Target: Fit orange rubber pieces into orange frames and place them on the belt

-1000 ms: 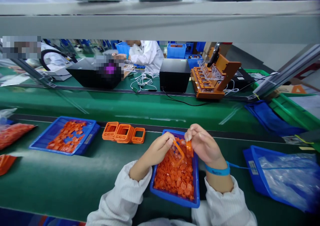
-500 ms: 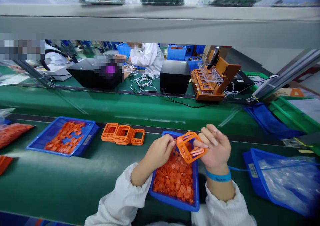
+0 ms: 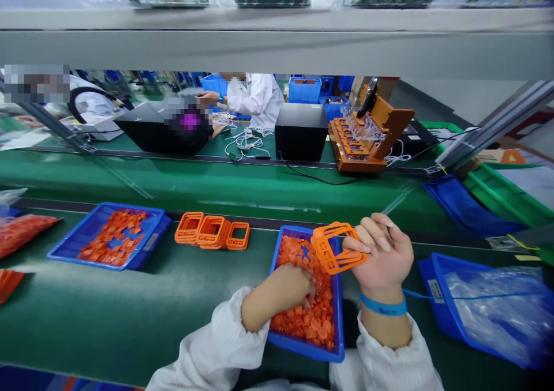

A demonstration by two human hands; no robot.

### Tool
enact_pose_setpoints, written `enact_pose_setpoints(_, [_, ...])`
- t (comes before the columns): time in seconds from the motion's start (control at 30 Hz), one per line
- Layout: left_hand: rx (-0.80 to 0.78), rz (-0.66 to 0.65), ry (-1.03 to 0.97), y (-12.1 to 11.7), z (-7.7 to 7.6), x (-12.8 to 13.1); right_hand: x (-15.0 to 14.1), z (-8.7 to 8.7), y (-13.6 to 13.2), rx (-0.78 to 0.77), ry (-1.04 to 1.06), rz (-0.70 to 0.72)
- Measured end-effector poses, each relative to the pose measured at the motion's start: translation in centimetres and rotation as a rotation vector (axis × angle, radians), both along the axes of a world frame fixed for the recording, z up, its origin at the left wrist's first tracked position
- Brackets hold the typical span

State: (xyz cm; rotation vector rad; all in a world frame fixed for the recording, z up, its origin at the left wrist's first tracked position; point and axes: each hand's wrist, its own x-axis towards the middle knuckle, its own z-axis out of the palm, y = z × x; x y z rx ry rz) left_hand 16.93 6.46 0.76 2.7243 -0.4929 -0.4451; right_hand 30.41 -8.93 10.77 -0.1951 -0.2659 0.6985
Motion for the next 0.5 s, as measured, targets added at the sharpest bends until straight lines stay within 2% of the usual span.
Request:
enact_pose_setpoints(0.13, [-0.184, 0.024, -0.116, 1.1, 1.2, -0.3, 0.0, 0.0, 0.2, -0.005, 0.006, -0.008])
enact_pose_setpoints(0.27, [-0.393, 0.082, -0.174, 2.3, 3.8, -1.0, 0.0, 0.0, 0.4, -0.041, 0.013, -0.047])
enact_pose_setpoints(0.33, [-0.560, 0.104, -0.229, 2.9, 5.1, -1.3, -0.2, 0.1, 0.6, -0.066, 0.001, -0.103])
enact_pose_setpoints(0.4, [-0.761, 0.172, -0.293, 3.4, 5.9, -1.7, -0.6, 0.2, 0.8, -0.095, -0.030, -0.171])
enact_pose_setpoints(0.5, [-1.020, 0.392, -0.283, 3.7, 6.4, -2.1, -1.4, 0.3, 1.3, -0.149, -0.107, -0.246])
